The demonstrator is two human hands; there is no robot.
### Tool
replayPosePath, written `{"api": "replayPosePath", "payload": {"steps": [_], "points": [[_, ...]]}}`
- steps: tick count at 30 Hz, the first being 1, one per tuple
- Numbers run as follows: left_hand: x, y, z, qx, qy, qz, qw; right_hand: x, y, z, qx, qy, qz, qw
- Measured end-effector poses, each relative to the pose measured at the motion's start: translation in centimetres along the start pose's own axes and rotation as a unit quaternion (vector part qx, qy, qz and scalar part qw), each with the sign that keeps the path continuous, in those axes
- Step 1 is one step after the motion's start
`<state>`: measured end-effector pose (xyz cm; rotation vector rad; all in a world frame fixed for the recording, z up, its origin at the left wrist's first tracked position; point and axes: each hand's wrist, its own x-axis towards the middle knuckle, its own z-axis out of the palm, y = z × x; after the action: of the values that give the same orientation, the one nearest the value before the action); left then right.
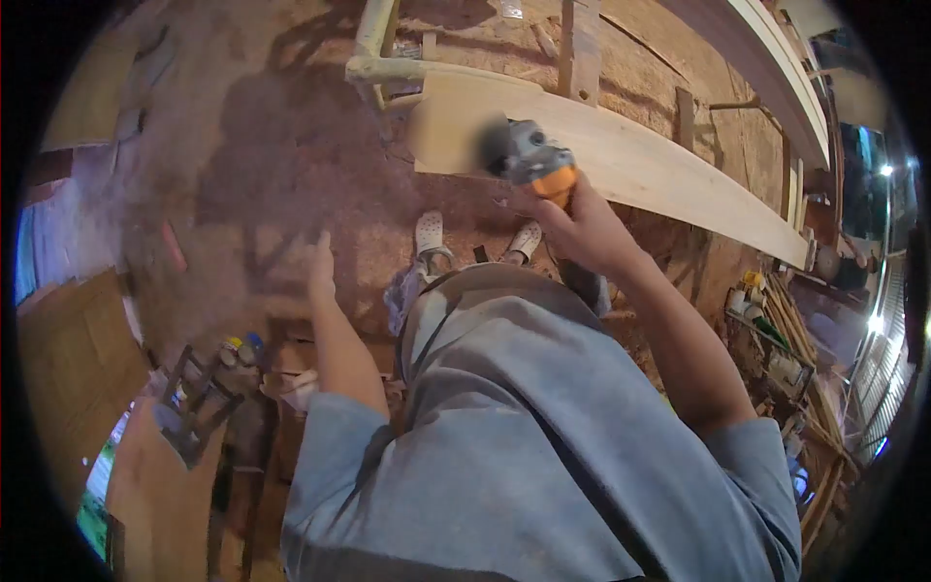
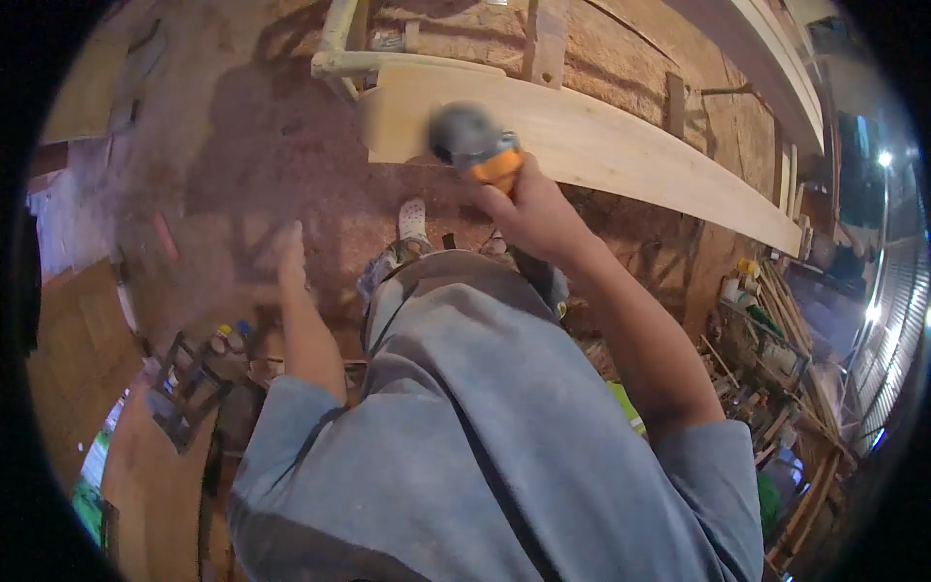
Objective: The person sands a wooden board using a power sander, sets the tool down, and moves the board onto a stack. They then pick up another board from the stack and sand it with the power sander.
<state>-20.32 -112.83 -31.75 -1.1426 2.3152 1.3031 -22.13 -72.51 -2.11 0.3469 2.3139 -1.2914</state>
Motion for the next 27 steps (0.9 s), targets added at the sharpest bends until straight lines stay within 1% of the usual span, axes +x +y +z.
{"api": "replayPosePath", "payload": {"steps": [1, 2, 3, 5, 7, 8, 10, 11, 12, 13, 14, 15, 16, 18, 19, 20, 21, 22, 23, 24, 26, 27], "points": [[0.9, 1.1, -1.3, 0.000, -0.079, -0.043, 0.996, 0.0, -1.1, 0.4, 0.012, -0.008, -0.018, 1.000], [1.6, 2.5, -1.9, 0.002, -0.158, -0.085, 0.984, -0.1, -2.6, 0.9, -0.048, -0.025, 0.009, 0.999], [1.5, 4.2, -2.0, 0.009, -0.168, -0.076, 0.983, 0.0, -3.7, 1.7, -0.106, -0.040, 0.038, 0.993], [0.5, 7.7, -2.1, -0.064, -0.100, 0.010, 0.993, 0.8, -4.2, 3.3, -0.125, -0.073, -0.006, 0.989], [0.6, 11.4, -2.1, -0.105, -0.079, 0.015, 0.991, 1.2, -4.5, 4.3, -0.114, -0.072, 0.007, 0.991], [1.5, 12.5, -1.8, -0.098, -0.099, 0.025, 0.990, 0.9, -4.2, 3.8, -0.108, -0.053, 0.019, 0.993], [3.4, 14.4, -1.4, -0.071, -0.043, 0.048, 0.995, 0.4, -3.8, 3.2, -0.095, -0.028, -0.001, 0.995], [3.3, 15.7, -0.8, -0.067, -0.053, 0.056, 0.995, -0.1, -2.7, 2.4, -0.079, -0.023, 0.020, 0.996], [3.0, 16.8, -0.7, -0.056, -0.047, 0.129, 0.989, -0.8, -1.6, 1.7, -0.074, -0.016, 0.026, 0.997], [2.2, 17.9, -0.4, -0.045, -0.039, 0.199, 0.978, -1.9, -0.2, 0.2, -0.076, 0.011, 0.055, 0.996], [0.7, 19.5, 0.1, -0.040, -0.042, 0.201, 0.978, -2.9, 1.3, -1.0, -0.079, 0.037, 0.083, 0.993], [-1.7, 21.6, 1.1, 0.004, -0.020, 0.292, 0.956, -3.9, 2.8, -2.2, -0.060, 0.058, 0.098, 0.992], [-4.3, 23.5, 2.1, 0.047, 0.002, 0.381, 0.924, -4.9, 4.2, -3.3, -0.041, 0.079, 0.113, 0.990], [-9.6, 26.6, 4.2, 0.131, -0.001, 0.458, 0.879, -6.6, 6.3, -5.1, -0.016, 0.102, 0.120, 0.987], [-10.7, 27.0, 5.5, 0.133, -0.005, 0.465, 0.875, -7.2, 7.1, -5.6, 0.004, 0.125, 0.127, 0.984], [-11.4, 26.9, 7.0, 0.260, -0.012, 0.531, 0.807, -7.6, 7.6, -5.8, 0.011, 0.132, 0.131, 0.983], [-12.5, 27.2, 8.3, 0.378, -0.018, 0.586, 0.717, -8.0, 8.1, -6.3, 0.007, 0.150, 0.145, 0.978], [-13.7, 27.4, 9.5, 0.375, -0.024, 0.595, 0.710, -8.5, 8.7, -6.9, 0.002, 0.170, 0.161, 0.972], [-15.7, 28.2, 11.8, 0.399, -0.017, 0.567, 0.721, -9.6, 10.8, -8.3, 0.010, 0.193, 0.175, 0.965], [-16.9, 28.3, 12.5, 0.427, -0.001, 0.526, 0.735, -9.9, 13.2, -9.3, 0.044, 0.212, 0.193, 0.957], [-17.0, 28.4, 12.8, 0.425, -0.001, 0.533, 0.731, -10.8, 17.3, -11.7, 0.081, 0.235, 0.212, 0.945], [-17.0, 28.6, 12.8, 0.424, 0.006, 0.532, 0.733, -11.2, 18.8, -13.3, 0.120, 0.262, 0.188, 0.939]]}}
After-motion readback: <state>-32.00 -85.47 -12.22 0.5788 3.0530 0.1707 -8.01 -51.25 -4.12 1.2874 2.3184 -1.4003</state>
